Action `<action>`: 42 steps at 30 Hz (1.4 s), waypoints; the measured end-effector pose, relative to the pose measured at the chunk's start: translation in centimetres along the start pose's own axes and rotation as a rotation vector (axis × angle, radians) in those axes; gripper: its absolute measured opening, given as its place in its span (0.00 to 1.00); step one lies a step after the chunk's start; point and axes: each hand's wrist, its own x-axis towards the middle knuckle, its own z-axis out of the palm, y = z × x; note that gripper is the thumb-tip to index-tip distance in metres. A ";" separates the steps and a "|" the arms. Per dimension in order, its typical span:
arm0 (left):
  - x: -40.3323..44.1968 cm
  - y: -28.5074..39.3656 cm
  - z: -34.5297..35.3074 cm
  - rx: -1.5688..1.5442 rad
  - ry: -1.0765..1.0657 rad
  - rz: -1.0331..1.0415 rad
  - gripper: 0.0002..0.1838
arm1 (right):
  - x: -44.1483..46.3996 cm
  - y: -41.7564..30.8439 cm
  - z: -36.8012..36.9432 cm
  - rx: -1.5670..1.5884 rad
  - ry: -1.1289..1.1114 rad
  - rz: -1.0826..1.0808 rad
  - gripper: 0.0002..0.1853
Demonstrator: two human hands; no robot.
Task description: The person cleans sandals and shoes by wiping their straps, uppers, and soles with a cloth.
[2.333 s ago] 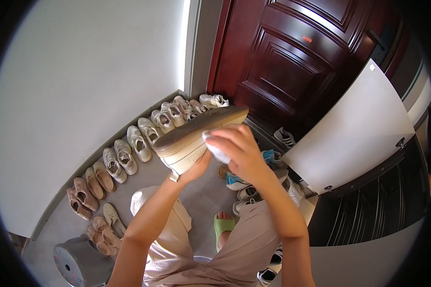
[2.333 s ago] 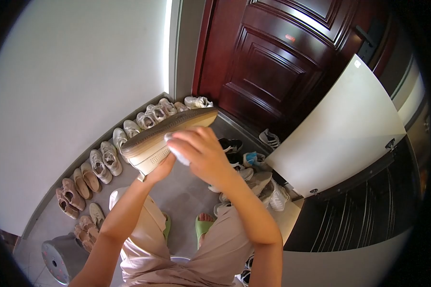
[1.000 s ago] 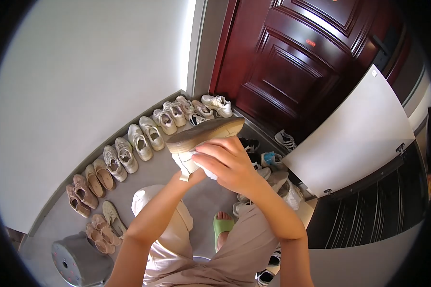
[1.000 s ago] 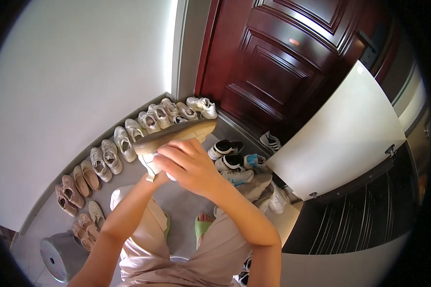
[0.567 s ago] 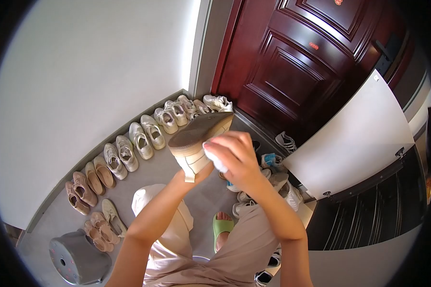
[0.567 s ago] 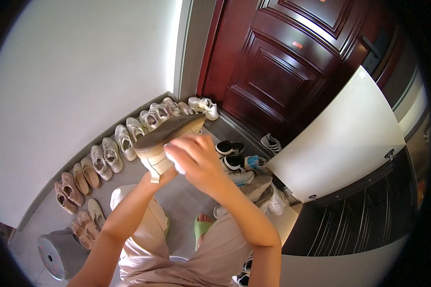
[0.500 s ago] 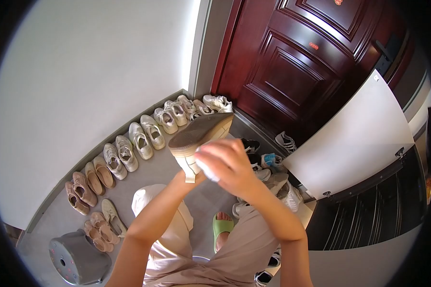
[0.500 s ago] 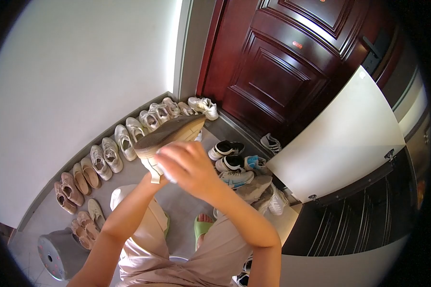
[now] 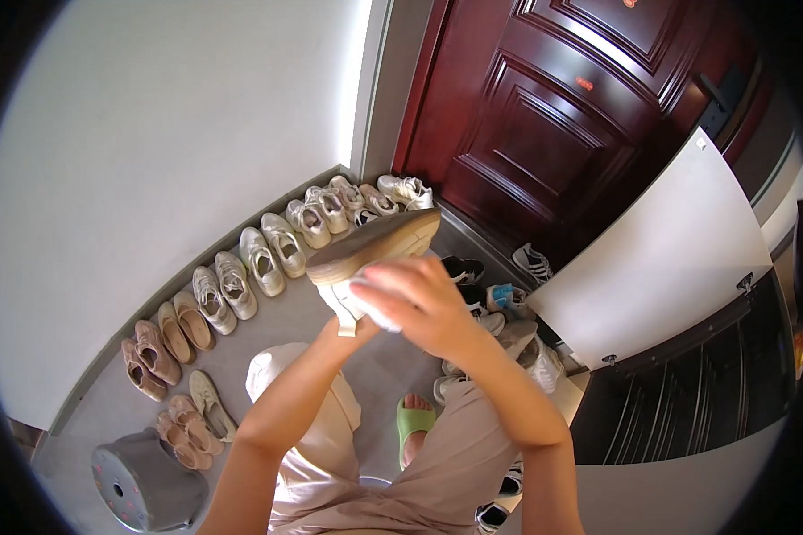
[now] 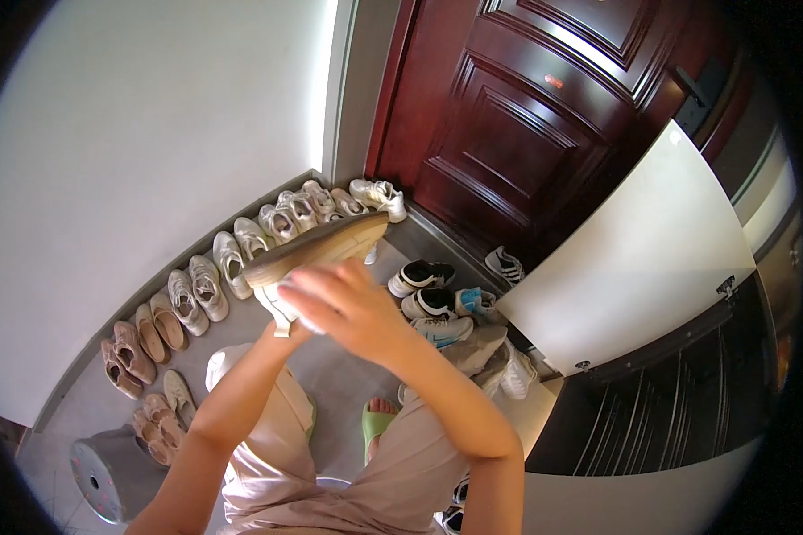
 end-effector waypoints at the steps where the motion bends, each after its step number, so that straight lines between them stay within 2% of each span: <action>1: 0.3 0.3 -0.2 0.008 0.020 -0.005 0.15 | 0.0 0.4 -0.6 0.004 -0.003 0.067 0.26; 2: 0.7 0.8 -0.5 0.016 0.018 -0.072 0.15 | -0.2 1.2 -0.8 0.002 -0.002 0.064 0.26; 5: 1.6 1.7 -0.6 0.048 0.106 -0.065 0.15 | -2.1 4.5 -0.6 -0.138 0.108 0.160 0.29; 7: 2.5 3.4 -1.3 -0.137 0.069 -0.252 0.19 | -3.3 6.2 -1.2 -0.218 0.137 0.234 0.32; 10: 2.8 3.7 -1.7 -0.235 0.186 -0.327 0.19 | -3.6 6.9 -1.6 -0.295 0.221 0.372 0.33; 11: 2.7 3.0 -1.6 -0.375 0.191 -0.392 0.21 | -3.5 6.4 -1.6 -0.294 0.235 0.396 0.34; 12: 2.8 2.3 -1.2 -0.375 0.189 -0.389 0.21 | -3.0 5.6 -1.6 -0.271 0.251 0.395 0.34; 14: 3.0 1.1 -0.6 -1.092 0.284 -0.527 0.26 | -2.7 5.1 -1.4 -0.307 0.213 0.283 0.33; 15: 3.6 1.9 -1.4 -1.245 0.196 -0.566 0.29 | -2.8 5.4 -1.3 -0.356 0.222 0.240 0.33; 18: 3.8 1.9 -1.3 -1.294 0.157 -0.564 0.27 | -3.2 6.5 -2.1 -0.445 0.314 0.318 0.34; 20: 3.7 1.9 -1.5 -1.327 0.140 -0.594 0.28 | -3.3 6.7 -2.5 -0.419 0.366 0.447 0.35; 22: 3.6 1.8 -1.4 -1.498 0.127 -0.628 0.27 | -2.8 5.9 -2.5 -0.389 0.383 0.453 0.34; 26: 3.0 1.5 -0.8 -1.557 0.134 -0.636 0.27 | -2.2 5.0 -1.1 -0.411 0.259 0.212 0.25; 28: 3.1 1.8 -1.0 -1.456 0.107 -0.636 0.27 | -2.7 5.7 -1.2 -0.453 0.222 0.212 0.25; 32: 3.8 3.1 -0.9 -1.441 0.124 -0.653 0.26 | -3.0 6.5 -2.3 -0.433 0.341 0.439 0.29; 34: 4.0 3.5 -0.8 -1.485 0.098 -0.659 0.25 | -2.6 6.2 -1.7 -0.464 0.352 0.371 0.29; 35: 3.9 3.4 -0.6 -1.485 0.094 -0.664 0.25 | -2.7 5.2 -1.1 -0.356 0.195 0.225 0.26; 36: 3.7 3.1 -0.4 -1.507 0.079 -0.669 0.25 | -2.2 5.1 -0.6 -0.374 0.133 0.114 0.24; 38: 3.4 2.5 -0.2 -1.528 0.066 -0.675 0.24 | -2.2 5.1 -0.7 -0.370 0.114 0.117 0.23; 40: 3.5 2.5 0.1 -1.411 0.127 -0.720 0.22 | -2.2 5.4 -1.6 -0.358 0.098 0.170 0.25; 42: 3.6 2.9 0.5 -1.410 0.092 -0.706 0.21 | -2.9 6.6 -2.4 -0.512 0.231 0.283 0.25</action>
